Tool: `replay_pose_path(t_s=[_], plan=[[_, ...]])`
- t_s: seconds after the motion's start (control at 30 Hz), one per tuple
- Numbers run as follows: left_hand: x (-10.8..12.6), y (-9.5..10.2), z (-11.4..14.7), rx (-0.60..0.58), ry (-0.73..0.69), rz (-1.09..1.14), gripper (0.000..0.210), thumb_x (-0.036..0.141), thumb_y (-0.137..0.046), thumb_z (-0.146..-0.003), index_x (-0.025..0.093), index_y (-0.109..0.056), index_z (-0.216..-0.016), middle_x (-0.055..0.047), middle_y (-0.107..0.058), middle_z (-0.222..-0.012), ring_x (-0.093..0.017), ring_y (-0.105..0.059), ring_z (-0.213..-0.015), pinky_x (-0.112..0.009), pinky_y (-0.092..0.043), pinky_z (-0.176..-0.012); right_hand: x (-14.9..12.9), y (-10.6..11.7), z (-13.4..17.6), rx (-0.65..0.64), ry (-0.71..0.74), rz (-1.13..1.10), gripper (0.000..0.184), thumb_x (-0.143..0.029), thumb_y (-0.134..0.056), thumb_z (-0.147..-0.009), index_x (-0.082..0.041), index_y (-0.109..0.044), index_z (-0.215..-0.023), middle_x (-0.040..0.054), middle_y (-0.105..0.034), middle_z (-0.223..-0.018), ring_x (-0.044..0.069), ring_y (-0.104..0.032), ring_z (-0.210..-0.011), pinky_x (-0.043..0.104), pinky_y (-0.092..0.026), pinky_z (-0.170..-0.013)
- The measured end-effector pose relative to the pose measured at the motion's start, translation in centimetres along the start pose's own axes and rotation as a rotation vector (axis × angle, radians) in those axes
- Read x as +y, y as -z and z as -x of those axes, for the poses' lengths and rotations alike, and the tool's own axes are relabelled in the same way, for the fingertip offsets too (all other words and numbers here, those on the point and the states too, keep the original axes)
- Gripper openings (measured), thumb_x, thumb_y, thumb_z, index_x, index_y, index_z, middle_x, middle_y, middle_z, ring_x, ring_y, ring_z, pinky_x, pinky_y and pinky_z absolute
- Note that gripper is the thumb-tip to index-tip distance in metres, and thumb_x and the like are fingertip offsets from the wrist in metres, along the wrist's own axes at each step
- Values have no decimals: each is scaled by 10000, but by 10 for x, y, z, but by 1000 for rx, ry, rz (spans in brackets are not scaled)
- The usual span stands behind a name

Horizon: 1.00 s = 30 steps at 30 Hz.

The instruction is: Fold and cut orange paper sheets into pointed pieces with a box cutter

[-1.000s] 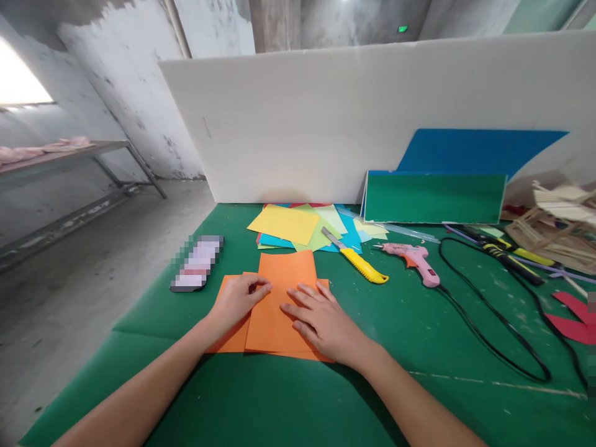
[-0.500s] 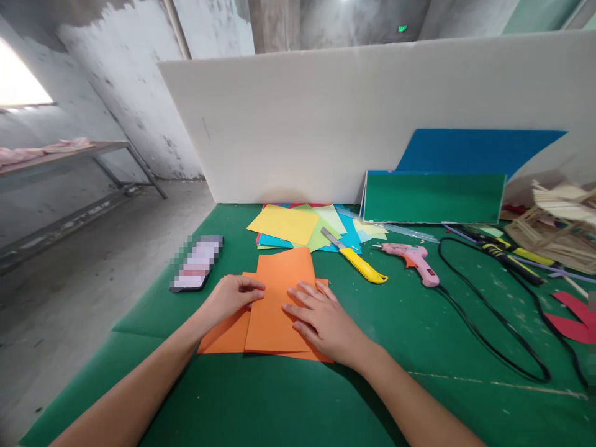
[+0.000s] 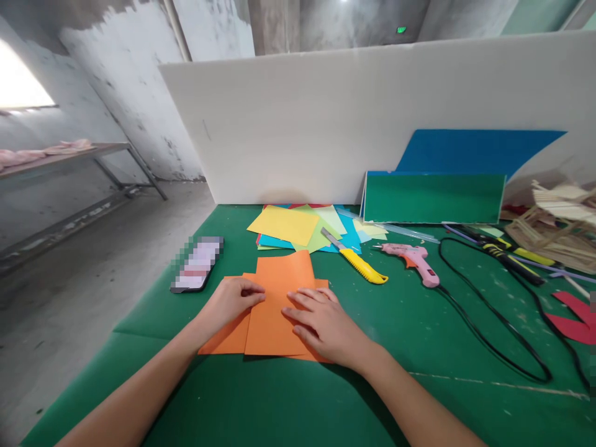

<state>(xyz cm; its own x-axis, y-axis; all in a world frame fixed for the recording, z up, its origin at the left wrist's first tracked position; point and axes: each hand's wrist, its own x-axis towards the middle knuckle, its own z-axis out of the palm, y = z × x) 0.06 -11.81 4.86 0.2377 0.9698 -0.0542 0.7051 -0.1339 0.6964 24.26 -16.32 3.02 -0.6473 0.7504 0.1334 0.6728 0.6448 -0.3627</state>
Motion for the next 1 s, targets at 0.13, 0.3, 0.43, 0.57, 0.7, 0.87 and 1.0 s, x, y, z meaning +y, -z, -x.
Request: replay_pose_path(t_s=[0.13,0.3,0.43,0.57,0.7,0.87,1.0], plan=[[0,-2,2,28,-77,-82,149,233,-612,-785,198,-757,-787,-47,-747,-853,-216,-675,-791,-301,-500,-717,-4,2,-1,22,29,28,363,-301,-414,-965,-306,-592,-1282,70,-529,-1403,280,-488,-1224,515,-369,-991],[-1,-8,2,43,-122,-169,167,210,-590,-801,202,-755,-776,-54,-730,-815,-222,-656,-800,-309,-481,-731,-4,-1,-2,45,57,27,370,-278,-411,-963,-301,-595,-1283,77,-557,-1363,259,-530,-1139,466,-425,-946],[1,-11,3,31,-89,-251,141,273,-694,-765,169,-752,-842,-89,-715,-879,-241,-649,-833,-320,-480,-761,-5,-4,-5,61,34,41,368,-297,-442,-954,-256,-595,-1287,81,-578,-1340,257,-552,-1097,455,-462,-924],[1,-13,6,12,-109,-308,143,287,-688,-790,162,-739,-836,-99,-692,-896,-240,-639,-829,-316,-472,-736,-1,-1,-5,123,-33,62,330,-271,-452,-955,-201,-670,-1193,87,-655,-1236,260,-589,-1033,457,-489,-904],[2,-13,8,10,-126,-324,142,291,-655,-813,177,-715,-751,-84,-664,-849,-233,-624,-802,-303,-452,-684,14,8,2,165,-87,67,313,-252,-450,-951,-215,-754,-1020,78,-728,-1077,266,-610,-940,456,-521,-816],[1,-13,9,26,-131,-280,141,267,-655,-804,178,-678,-697,-62,-615,-783,-218,-594,-755,-299,-429,-654,33,12,9,149,-77,29,306,-284,-469,-941,-257,-773,-936,55,-735,-1060,269,-607,-935,460,-526,-782],[1,-12,11,62,-174,-292,189,233,-628,-819,184,-618,-637,-29,-549,-734,-177,-546,-675,-278,-390,-603,36,10,10,174,-73,-14,288,-279,-476,-947,-274,-763,-960,40,-726,-1086,255,-609,-970,444,-519,-816]])
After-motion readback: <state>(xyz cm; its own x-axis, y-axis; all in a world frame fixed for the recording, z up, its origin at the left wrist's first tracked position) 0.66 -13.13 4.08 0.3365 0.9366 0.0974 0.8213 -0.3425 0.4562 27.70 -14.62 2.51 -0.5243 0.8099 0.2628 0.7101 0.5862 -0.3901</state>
